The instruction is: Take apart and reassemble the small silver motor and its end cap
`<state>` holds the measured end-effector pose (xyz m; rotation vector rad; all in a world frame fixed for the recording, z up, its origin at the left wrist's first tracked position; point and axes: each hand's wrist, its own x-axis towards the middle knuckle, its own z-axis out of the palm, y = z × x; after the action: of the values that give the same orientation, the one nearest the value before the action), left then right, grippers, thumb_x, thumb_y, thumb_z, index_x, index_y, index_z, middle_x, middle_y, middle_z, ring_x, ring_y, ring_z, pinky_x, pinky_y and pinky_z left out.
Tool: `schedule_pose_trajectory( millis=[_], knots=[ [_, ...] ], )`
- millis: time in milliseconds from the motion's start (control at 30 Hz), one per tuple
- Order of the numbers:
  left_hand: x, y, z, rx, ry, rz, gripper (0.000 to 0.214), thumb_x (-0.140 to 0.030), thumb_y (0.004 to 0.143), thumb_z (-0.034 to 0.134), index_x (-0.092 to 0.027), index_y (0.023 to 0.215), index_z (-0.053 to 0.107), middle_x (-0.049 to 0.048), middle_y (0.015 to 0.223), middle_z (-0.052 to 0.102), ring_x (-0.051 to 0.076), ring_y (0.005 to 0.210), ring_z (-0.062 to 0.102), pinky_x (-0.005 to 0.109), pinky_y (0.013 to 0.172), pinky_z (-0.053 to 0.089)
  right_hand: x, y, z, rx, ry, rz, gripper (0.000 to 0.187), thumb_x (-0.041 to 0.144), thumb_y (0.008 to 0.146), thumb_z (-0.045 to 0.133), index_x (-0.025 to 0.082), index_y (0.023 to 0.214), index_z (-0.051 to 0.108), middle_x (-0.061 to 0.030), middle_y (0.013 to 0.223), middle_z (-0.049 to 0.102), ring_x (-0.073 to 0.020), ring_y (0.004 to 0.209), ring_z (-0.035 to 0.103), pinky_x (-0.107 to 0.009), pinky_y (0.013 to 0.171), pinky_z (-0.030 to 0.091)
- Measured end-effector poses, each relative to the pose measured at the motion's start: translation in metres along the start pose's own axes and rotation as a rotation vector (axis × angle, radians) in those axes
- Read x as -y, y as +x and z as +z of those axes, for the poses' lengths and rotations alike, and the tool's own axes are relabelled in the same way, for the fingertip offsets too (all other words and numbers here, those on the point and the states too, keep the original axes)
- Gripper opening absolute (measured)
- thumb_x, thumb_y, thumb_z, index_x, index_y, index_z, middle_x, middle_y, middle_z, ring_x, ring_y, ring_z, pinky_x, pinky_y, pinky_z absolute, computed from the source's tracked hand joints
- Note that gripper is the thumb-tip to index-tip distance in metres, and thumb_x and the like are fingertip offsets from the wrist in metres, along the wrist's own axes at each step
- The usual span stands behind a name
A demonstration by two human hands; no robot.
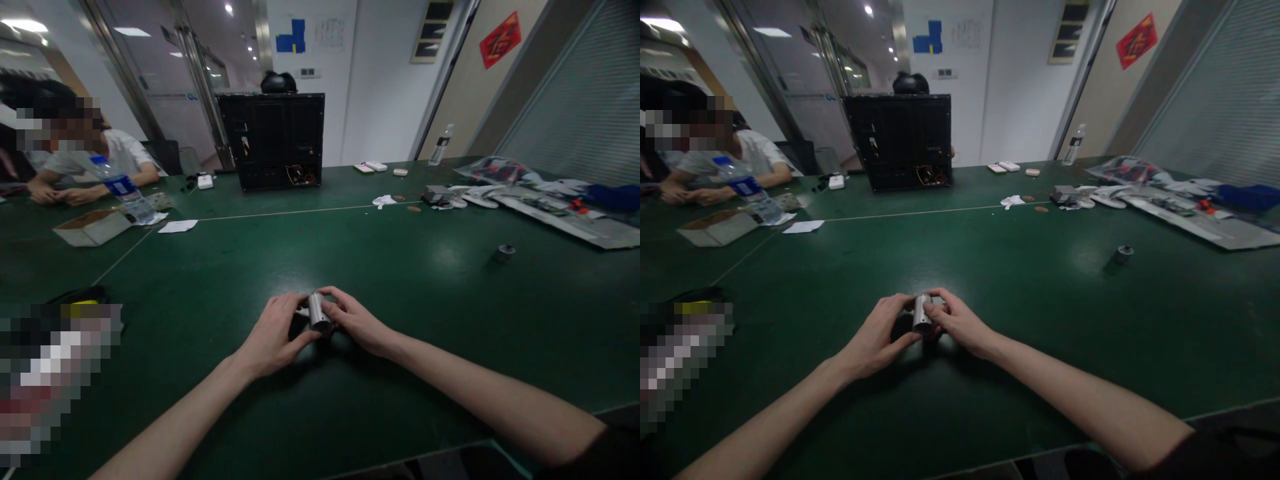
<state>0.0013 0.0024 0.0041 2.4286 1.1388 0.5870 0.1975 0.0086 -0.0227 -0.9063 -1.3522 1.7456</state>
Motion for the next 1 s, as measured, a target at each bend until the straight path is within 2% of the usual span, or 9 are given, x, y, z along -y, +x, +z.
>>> schedule_pose_trajectory(
  millis=[100,267,533,767,1000],
  knots=[
    [0.001,0.000,0.000,-0.013,0.004,-0.010,0.038,-0.040,0.087,0.052,-0.019,0.118,0.046,0.0094,0.110,0.058,0.026,0.101,0.053,0.044,0.088,0.042,-0.003,0.002,-0.006,0.076,0.057,-0.013,0.056,0.051,0.077,0.062,0.016,0.117,0.042,-0.0012,0.078,0.060,-0.0108,0.065,0.058,-0.024,0.062,0.045],
    [0.002,0.002,0.001,-0.047,0.028,-0.005,0.032,-0.038,0.088,0.051,-0.017,0.113,0.048,0.0096,0.107,0.059,0.026,0.098,0.054,0.043,0.088,0.041,0.001,0.002,-0.012,0.195,0.128,-0.008,0.062,0.034,0.070,0.074,0.015,0.120,0.043,-0.0041,0.087,0.063,-0.0127,0.074,0.061,-0.025,0.068,0.046],
    [0.004,0.000,0.001,-0.051,0.047,0.007,0.031,-0.040,0.089,0.047,-0.017,0.108,0.051,0.0091,0.104,0.061,0.025,0.094,0.055,0.040,0.085,0.042,-0.004,0.005,-0.012,0.171,0.107,0.003,0.059,0.037,0.072,0.072,0.013,0.119,0.046,-0.0041,0.082,0.064,-0.0129,0.071,0.062,-0.024,0.066,0.047],
    [0.008,0.000,0.001,-0.027,0.013,0.032,0.031,-0.037,0.094,0.033,-0.017,0.107,0.052,0.0084,0.103,0.061,0.024,0.097,0.054,0.041,0.090,0.038,-0.004,0.005,-0.012,0.139,0.120,0.012,0.060,0.039,0.072,0.072,0.011,0.116,0.043,-0.0072,0.079,0.066,-0.0158,0.068,0.065,-0.024,0.060,0.049],
    [0.004,0.000,0.000,-0.054,0.018,0.004,0.032,-0.038,0.093,0.037,-0.016,0.112,0.051,0.0089,0.106,0.062,0.024,0.097,0.056,0.040,0.088,0.041,-0.003,0.004,-0.011,0.128,0.135,0.017,0.061,0.038,0.071,0.072,0.013,0.116,0.040,-0.0047,0.078,0.065,-0.0145,0.065,0.065,-0.023,0.057,0.048]
  ],
)
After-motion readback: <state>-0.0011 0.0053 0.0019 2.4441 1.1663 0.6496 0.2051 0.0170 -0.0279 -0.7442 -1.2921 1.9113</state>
